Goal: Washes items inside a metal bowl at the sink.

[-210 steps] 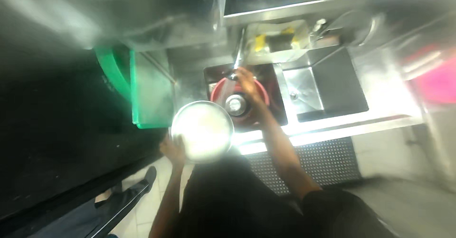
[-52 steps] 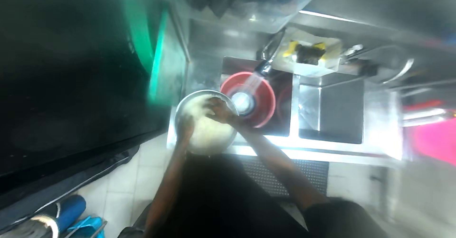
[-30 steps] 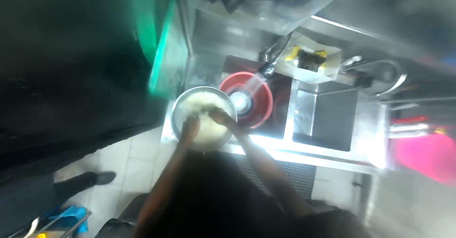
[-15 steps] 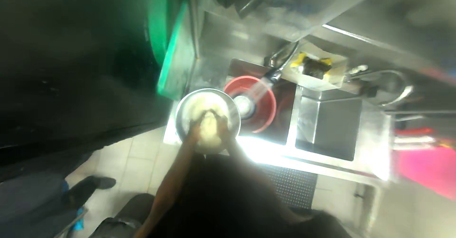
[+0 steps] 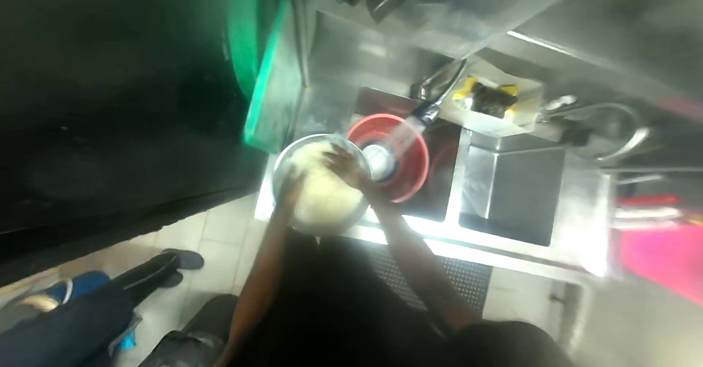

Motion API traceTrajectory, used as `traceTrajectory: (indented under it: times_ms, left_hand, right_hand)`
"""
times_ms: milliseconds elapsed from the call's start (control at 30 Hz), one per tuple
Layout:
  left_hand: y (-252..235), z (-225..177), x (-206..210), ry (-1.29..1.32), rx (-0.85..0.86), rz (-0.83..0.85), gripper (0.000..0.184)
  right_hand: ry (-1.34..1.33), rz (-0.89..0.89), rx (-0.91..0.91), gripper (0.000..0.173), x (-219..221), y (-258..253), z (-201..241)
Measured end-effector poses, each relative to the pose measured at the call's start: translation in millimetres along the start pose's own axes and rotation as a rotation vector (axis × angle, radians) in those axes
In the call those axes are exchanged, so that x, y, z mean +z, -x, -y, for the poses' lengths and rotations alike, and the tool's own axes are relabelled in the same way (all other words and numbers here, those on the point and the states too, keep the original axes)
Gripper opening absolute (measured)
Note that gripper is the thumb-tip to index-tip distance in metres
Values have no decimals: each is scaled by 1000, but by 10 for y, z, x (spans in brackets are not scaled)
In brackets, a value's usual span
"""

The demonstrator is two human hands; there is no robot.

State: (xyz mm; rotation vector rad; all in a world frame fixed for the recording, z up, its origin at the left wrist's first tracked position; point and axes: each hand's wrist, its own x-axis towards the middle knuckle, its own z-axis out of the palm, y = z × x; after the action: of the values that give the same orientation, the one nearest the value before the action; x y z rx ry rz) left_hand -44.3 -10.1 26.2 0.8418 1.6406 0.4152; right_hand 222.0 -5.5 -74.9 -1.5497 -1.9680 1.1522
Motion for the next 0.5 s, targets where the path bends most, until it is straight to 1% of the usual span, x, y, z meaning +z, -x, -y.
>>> traceTrajectory:
  times_ms: [33, 67, 100, 133, 167, 200, 233, 267, 300, 333, 367, 400, 433, 467, 500]
  left_hand:
    - [-46, 45, 35, 119, -19, 31, 65]
    - [-84, 75, 81, 220, -32, 70, 66]
    - [-115, 86, 144, 306, -39, 92, 64]
    - [-137, 88, 220, 372, -57, 86, 62]
    - [-158, 91, 301, 421, -82, 56, 61]
    - [-169, 72, 371, 458, -107, 20, 60]
    - [-172, 40, 423, 487, -125, -9, 60]
    - [-180, 30, 469, 505, -150, -43, 61]
    - [-191, 42, 510, 508, -161, -73, 57]
    - [-192, 56, 542, 506, -142, -98, 48]
    - [-174, 59, 551, 507, -106, -100, 43]
    - [-136, 49, 556, 497, -66, -108, 40]
    - [-70, 34, 544, 453, -25, -117, 40]
    - [15, 9, 510, 361, 16, -119, 42]
    - [73, -11, 467, 233, 44, -112, 42]
  right_hand:
    - [-139, 4, 112, 43, -86, 78, 349]
    - [-254, 77, 315, 42, -341, 114, 1034]
    - [-306, 160, 577, 42, -687, 93, 1863]
    - [-351, 217, 839, 43, -969, 9, 2553]
    - [-425, 181, 886, 42, -1037, 18, 2805]
    - [-521, 97, 868, 43, -921, 19, 2721]
    - [-623, -4, 797, 47, -641, 14, 2345]
    - [-713, -119, 648, 52, -219, 23, 1735]
    - [-797, -241, 603, 54, 141, -25, 1251]
    - [-866, -327, 679, 52, 322, -103, 1028]
    - [-873, -395, 774, 49, 364, -167, 992]
    - [-815, -433, 834, 44, 329, -211, 1047]
    - [-711, -419, 837, 40, 274, -222, 1112]
    - [-557, -326, 792, 39, 190, -200, 1166]
    - [-396, -185, 715, 41, 69, -174, 1213]
